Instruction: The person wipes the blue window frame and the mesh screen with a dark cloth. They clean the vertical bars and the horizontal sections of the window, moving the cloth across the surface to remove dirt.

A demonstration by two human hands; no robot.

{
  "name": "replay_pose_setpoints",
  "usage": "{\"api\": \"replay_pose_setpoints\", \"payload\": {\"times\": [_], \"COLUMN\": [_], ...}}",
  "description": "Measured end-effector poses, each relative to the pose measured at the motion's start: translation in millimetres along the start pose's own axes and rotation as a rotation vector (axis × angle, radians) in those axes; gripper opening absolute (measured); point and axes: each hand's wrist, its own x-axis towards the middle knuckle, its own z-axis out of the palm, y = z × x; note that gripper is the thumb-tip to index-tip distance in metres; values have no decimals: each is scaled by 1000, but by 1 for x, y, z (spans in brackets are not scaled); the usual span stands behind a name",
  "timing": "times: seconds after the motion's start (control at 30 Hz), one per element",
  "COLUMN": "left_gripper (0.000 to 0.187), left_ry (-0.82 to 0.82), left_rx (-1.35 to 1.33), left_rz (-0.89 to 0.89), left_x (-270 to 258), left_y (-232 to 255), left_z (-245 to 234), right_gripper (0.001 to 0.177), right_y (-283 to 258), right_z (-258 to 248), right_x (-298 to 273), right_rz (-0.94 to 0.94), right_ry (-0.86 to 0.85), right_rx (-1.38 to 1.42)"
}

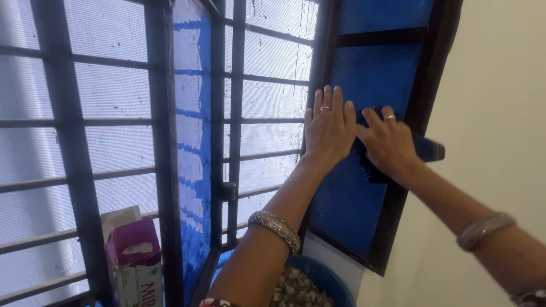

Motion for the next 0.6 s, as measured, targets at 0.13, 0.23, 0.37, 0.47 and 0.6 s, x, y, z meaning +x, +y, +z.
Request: {"api": "replay_pose_setpoints", "payload": {"times": [0.13, 0.23, 0.37, 0.47, 0.6], "left_gripper": [61, 61, 61, 62, 62], "left_ry": [77, 81, 93, 59, 70], "left_rx": [-12, -21, 3, 19, -6], "left_rz": [28, 41, 20, -27, -66], "left_x": [9, 8, 5, 3, 8], "left_y": [4, 3, -7, -12, -15], "left_z": [-9, -7, 0, 1, -4], "right_gripper": [37, 40, 29, 19, 32], "right_y": [45, 57, 26, 9, 31], "right_z": [-11, -12, -4, -2, 0], "right_x": [38, 60, 36, 19, 53], "right_rz": [94, 149, 148, 40, 82], "right_ry": [59, 197, 74, -62, -23], "right_rx": [46, -33, -2, 33, 4]}}
